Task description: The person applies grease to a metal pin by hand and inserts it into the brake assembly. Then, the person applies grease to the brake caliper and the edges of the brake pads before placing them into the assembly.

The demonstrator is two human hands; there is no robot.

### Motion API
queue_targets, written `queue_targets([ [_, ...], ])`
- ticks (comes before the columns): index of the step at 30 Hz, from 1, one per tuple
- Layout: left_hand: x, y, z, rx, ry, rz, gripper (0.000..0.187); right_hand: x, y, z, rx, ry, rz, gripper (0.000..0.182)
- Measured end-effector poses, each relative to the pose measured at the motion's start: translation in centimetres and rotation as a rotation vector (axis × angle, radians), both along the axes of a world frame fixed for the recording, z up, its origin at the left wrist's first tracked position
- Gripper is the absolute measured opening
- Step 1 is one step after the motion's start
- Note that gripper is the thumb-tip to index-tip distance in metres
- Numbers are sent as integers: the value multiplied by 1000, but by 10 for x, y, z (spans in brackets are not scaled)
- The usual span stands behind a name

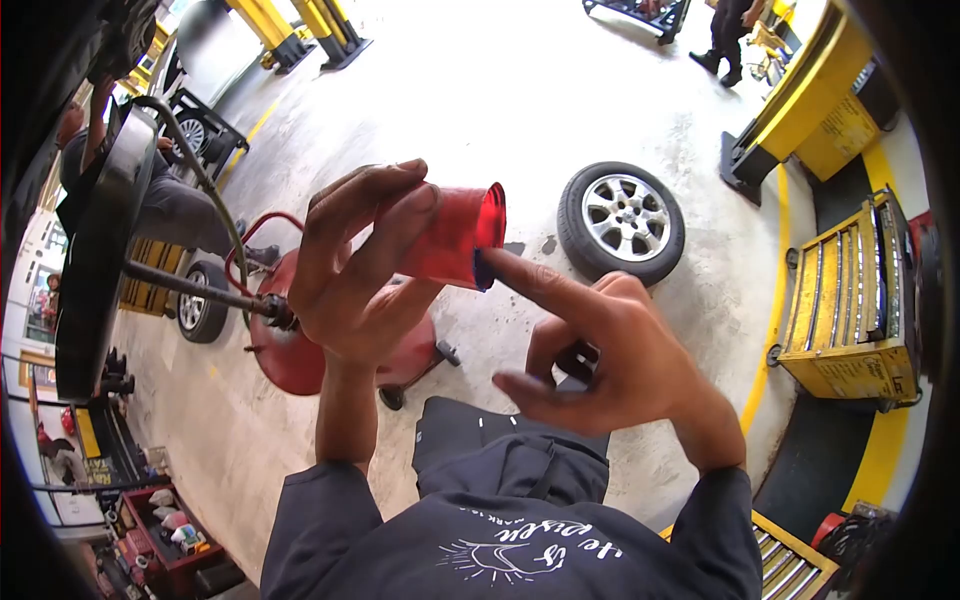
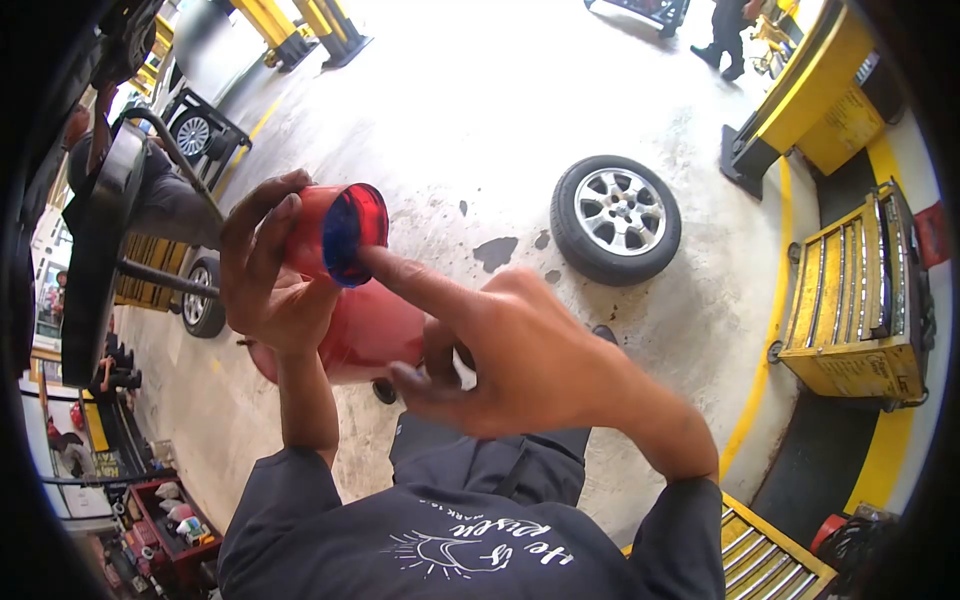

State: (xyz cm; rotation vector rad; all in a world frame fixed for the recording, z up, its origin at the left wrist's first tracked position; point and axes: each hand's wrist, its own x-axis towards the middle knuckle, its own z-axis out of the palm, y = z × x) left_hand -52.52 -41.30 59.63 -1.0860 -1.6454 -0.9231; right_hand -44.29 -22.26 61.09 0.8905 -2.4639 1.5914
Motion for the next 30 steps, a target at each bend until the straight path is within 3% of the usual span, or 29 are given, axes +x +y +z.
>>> queue_targets([
  [3,-5,0,2,-133,5,22,50,3,1,7,-116,-205,98,79],
  [6,-6,11,-4,-30,0,95,44,5,1,6,-515,-556,227,83],
  [7,-8,12,-5,-11,6,84,44,6,1,7,-498,-549,213,83],
  [10,-8,15,-7,-48,55,146,32,10,0,9,-940,-786,347,80],
  [11,-9,16,-7,-38,59,138,32,10,0,7,-934,-779,338,80],
  [13,-13,17,-12,-27,129,115,31,10,0,-4,-1231,-790,556,77],
  [15,-16,18,-14,0,157,99,30,11,-2,-5,-1254,-752,598,74],
  [17,-18,19,-22,25,183,88,30,13,-2,-10,-1496,-774,657,75],
  [19,-22,23,-31,155,29,93,39,14,-1,-12,-1518,-751,641,76],
  [21,-19,23,-28,183,-48,48,46,14,5,-5,-1423,-676,641,75],
  [23,-13,22,-33,186,-204,4,66,20,22,10,-1106,-517,405,72],
  [24,-9,20,-50,249,-388,-74,70,21,41,34,-600,-93,92,69],
  [25,-7,17,-52,211,-365,-56,74,26,49,47,-142,290,-203,67],
  [27,-2,19,-65,300,-424,-121,75,21,52,76,128,692,-528,53],
  [29,1,19,-68,235,-406,-74,75,12,69,125,754,1150,-660,49],
  [30,2,23,-68,244,-387,-73,74,16,76,141,983,1220,-738,39],
])
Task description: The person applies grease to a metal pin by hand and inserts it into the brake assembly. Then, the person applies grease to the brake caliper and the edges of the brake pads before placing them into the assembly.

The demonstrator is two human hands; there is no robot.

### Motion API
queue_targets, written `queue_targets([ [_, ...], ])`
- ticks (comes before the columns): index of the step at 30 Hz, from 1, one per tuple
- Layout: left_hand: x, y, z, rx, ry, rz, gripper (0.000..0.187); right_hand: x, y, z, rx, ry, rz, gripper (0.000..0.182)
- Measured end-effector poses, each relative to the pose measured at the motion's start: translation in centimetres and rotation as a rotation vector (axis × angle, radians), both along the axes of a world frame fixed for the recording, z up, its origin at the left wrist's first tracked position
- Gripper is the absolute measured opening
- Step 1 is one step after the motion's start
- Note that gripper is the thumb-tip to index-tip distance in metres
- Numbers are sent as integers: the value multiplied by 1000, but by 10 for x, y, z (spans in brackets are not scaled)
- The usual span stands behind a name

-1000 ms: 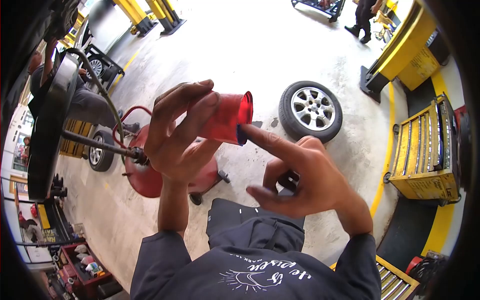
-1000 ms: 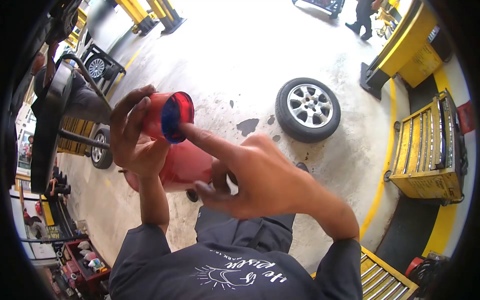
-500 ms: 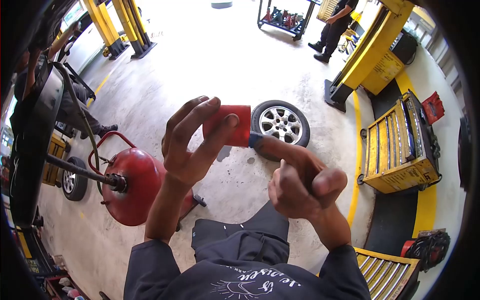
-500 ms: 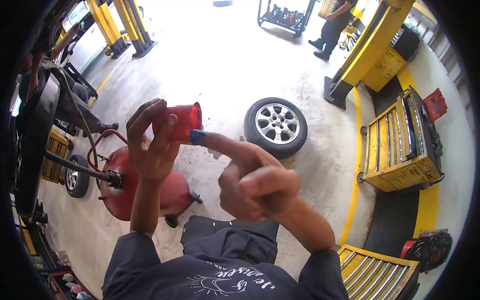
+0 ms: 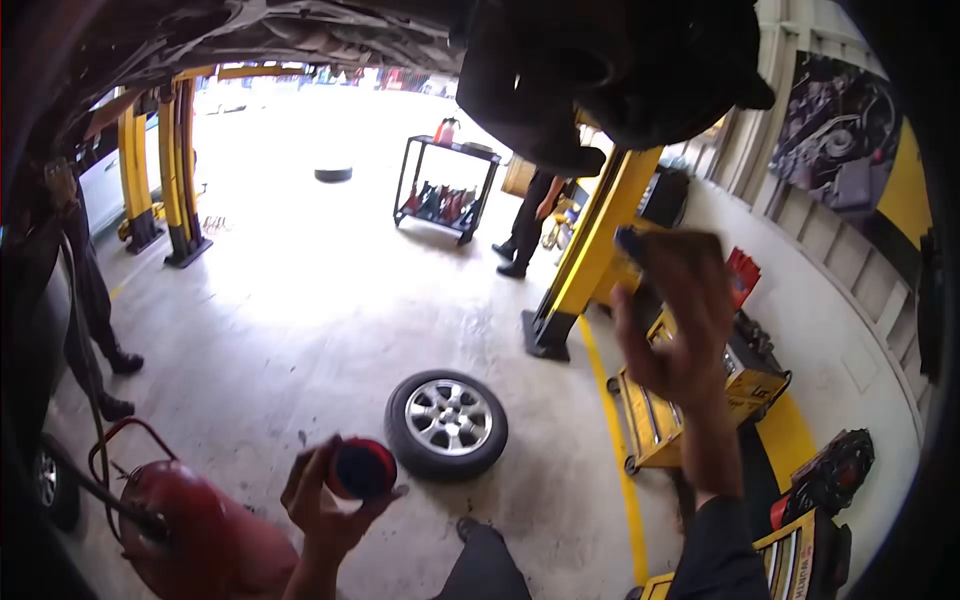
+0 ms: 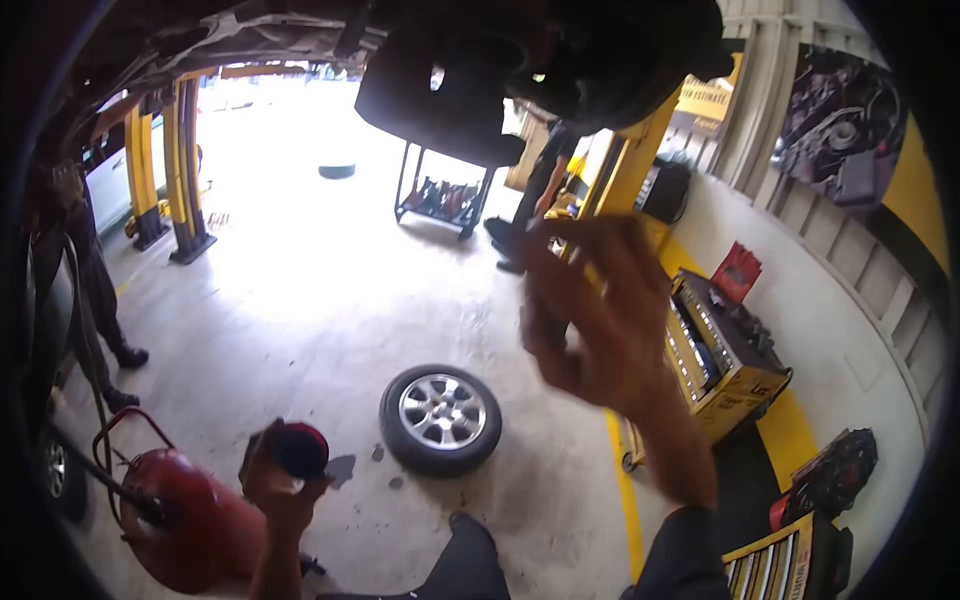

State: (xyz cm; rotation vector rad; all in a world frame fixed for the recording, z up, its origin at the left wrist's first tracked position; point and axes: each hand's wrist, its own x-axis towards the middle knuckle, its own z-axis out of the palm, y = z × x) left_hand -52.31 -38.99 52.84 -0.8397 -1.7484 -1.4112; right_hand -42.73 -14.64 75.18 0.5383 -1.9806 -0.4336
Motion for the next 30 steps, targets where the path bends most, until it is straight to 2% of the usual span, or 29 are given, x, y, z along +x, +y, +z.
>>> queue_targets([
  [1,2,1,-2,-5,3,8,72,0,2,2,-30,-21,12,37],
  [3,4,5,-16,73,-3,-36,71,-4,10,33,310,222,-159,39],
  [5,3,12,-29,116,-13,-48,72,-8,19,61,446,326,-290,41],
  [8,1,20,-43,117,-98,53,72,-22,26,85,546,372,-390,43],
  [10,-1,25,-46,144,-130,28,72,-32,34,90,580,407,-468,43],
  [17,-14,41,-62,205,-211,65,71,-47,40,97,673,456,-489,45],
  [20,-12,46,-61,219,-348,58,66,-48,39,98,706,397,-548,42],
  [24,-16,58,-67,251,-309,108,67,-52,40,98,758,312,-631,41],
  [26,-15,61,-66,336,-455,45,66,-60,49,101,775,293,-650,42],
  [28,-19,65,-72,294,-403,97,66,-76,71,110,973,491,-387,42],
  [30,-23,65,-76,254,-351,153,66,-78,68,110,956,472,-393,43],
])
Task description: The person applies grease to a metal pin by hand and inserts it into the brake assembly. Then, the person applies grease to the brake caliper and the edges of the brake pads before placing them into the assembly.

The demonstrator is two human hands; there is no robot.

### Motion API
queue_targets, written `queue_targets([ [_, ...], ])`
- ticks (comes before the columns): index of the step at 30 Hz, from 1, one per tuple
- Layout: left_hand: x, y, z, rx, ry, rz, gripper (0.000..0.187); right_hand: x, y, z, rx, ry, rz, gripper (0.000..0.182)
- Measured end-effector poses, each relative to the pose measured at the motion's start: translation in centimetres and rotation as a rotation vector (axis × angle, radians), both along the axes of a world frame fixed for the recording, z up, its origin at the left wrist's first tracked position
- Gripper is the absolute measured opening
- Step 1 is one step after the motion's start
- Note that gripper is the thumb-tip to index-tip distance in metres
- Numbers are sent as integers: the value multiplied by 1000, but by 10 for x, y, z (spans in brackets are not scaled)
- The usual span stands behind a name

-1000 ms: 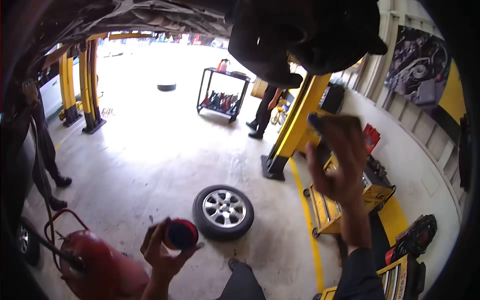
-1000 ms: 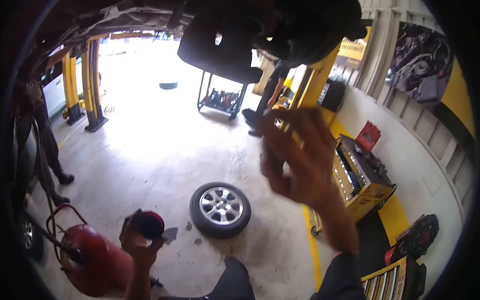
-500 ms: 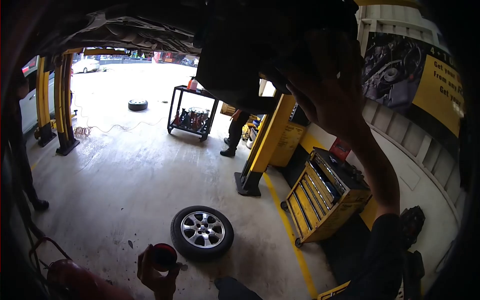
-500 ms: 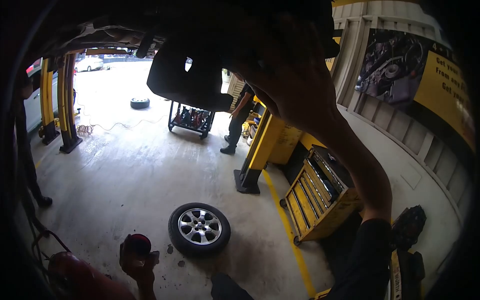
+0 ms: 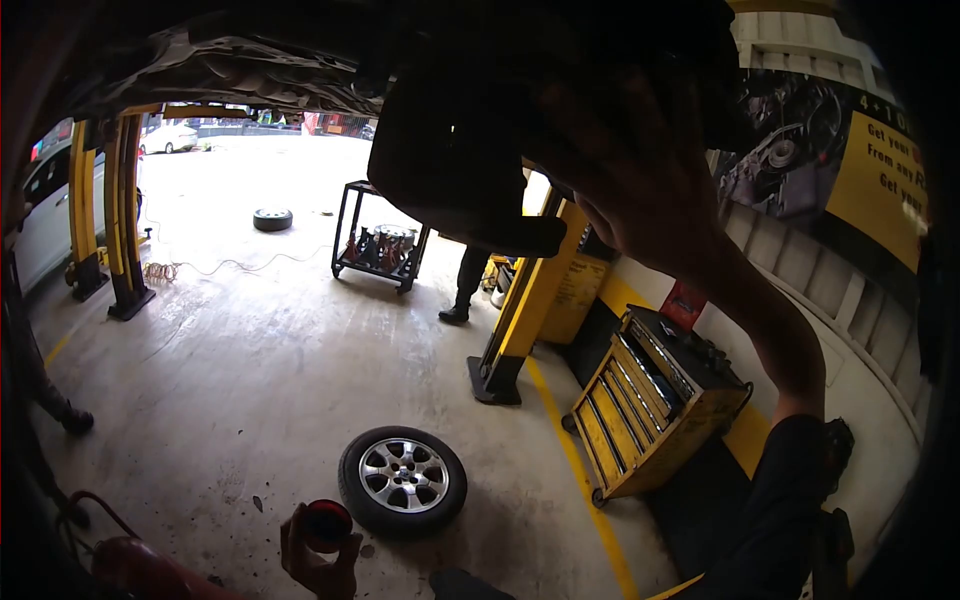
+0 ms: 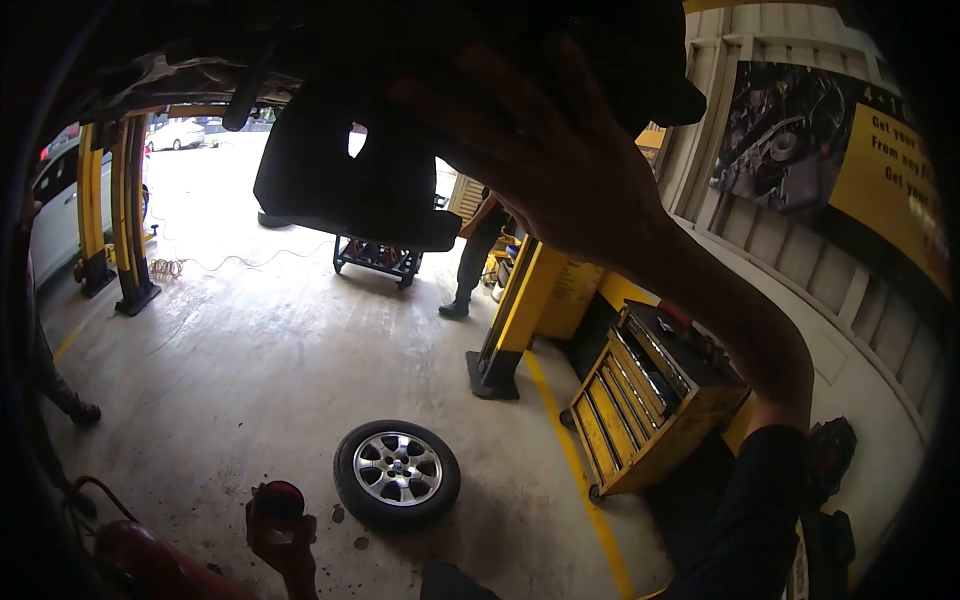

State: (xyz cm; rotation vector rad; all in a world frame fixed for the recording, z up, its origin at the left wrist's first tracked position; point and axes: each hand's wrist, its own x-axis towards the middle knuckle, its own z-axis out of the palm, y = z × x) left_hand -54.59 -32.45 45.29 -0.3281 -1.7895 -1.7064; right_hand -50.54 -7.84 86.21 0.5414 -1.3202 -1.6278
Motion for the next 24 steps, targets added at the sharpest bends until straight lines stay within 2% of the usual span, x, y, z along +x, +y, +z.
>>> queue_targets([
  [3,-2,2,-2,5,-6,-48,65,4,-11,-1,-65,-28,-37,46],
  [8,-6,7,-6,-73,20,83,65,5,-15,-1,-140,-97,-94,51],
  [11,-8,7,-6,-74,23,88,65,-1,-25,1,-117,-96,-112,53],
  [13,-7,8,-6,-44,-23,49,64,-3,-30,0,-84,-8,-4,52],
  [17,-7,15,-1,33,-80,-10,63,-2,-31,-2,-142,8,-12,51],
  [20,-11,19,-6,-25,8,24,63,-4,-36,1,-84,106,14,53],
  [24,-10,23,-6,-30,-27,-28,63,-5,-30,7,-46,138,4,47],
])
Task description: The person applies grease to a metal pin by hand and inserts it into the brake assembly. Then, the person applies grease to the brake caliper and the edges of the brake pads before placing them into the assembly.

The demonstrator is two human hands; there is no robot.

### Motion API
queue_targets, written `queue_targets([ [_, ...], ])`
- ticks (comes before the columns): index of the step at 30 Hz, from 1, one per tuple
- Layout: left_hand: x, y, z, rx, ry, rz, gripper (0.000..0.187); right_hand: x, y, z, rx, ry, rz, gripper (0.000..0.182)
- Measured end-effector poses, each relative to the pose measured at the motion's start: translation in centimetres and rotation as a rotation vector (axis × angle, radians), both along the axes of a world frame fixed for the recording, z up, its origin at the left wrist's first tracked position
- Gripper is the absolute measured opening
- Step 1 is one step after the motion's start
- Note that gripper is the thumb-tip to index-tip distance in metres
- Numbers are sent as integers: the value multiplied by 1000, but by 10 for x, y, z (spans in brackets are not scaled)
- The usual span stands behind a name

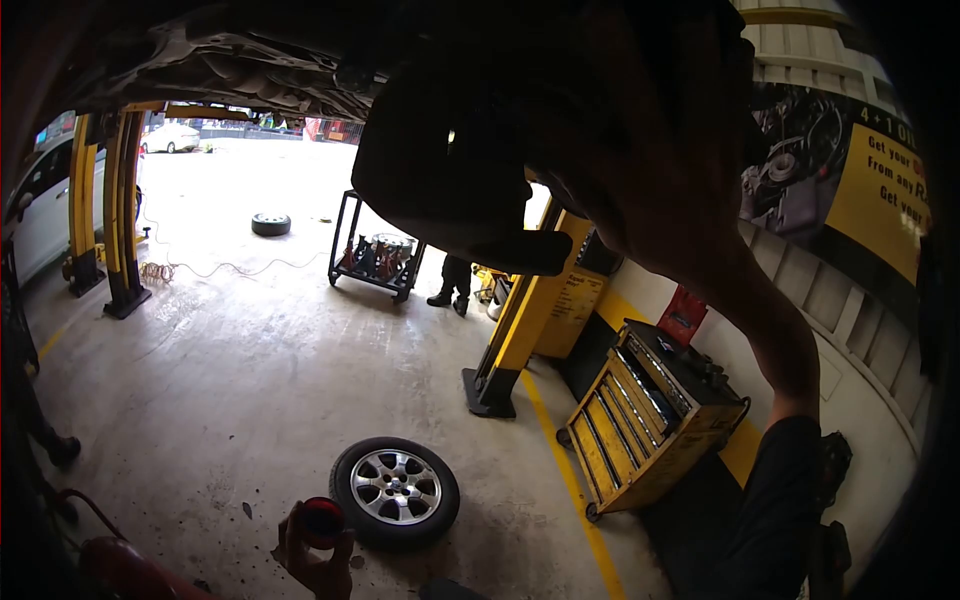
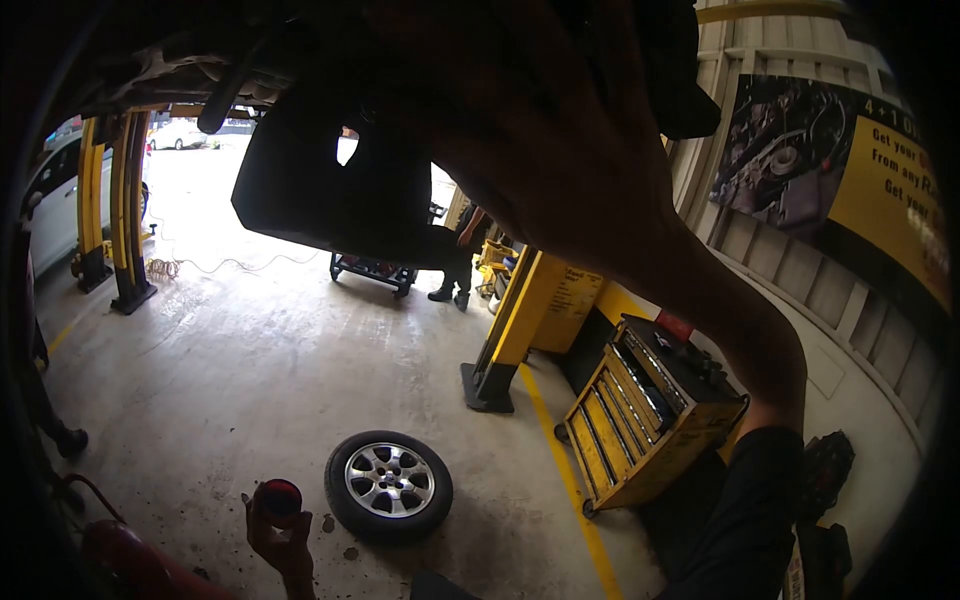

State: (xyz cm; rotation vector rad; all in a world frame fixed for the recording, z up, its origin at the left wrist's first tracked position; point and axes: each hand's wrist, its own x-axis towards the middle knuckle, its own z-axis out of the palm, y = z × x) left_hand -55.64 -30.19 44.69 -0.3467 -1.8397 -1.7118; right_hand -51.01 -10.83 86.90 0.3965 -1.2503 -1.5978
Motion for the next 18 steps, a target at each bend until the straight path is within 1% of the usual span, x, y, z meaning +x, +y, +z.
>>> queue_targets([
  [2,-2,3,1,-54,29,78,64,-1,3,2,16,18,-6,45],
  [3,-1,3,2,-55,30,81,64,-2,4,4,26,26,-7,45],
  [5,2,3,6,29,-57,-17,64,-8,4,5,34,33,-4,45],
  [7,2,3,5,22,-54,-9,63,-21,-2,2,30,-135,293,50],
  [8,2,3,4,13,-51,-6,63,-15,-4,0,27,-135,296,50],
  [10,1,2,4,9,-45,2,63,8,-14,-6,-141,-171,-122,50],
  [11,1,1,3,10,-36,10,62,13,-19,-7,-142,-173,-120,50],
  [13,1,1,1,9,-37,28,62,21,-25,-5,-210,-211,-281,49],
  [14,1,2,1,7,-36,43,62,22,-19,-4,-207,-212,-283,49],
  [16,3,3,3,23,-63,33,61,23,-4,-2,-253,-356,-209,49],
  [17,3,2,4,37,-90,28,61,25,-1,-1,-253,-355,-212,49],
  [18,3,1,4,38,-88,25,61,28,1,-1,-260,-363,-157,48],
])
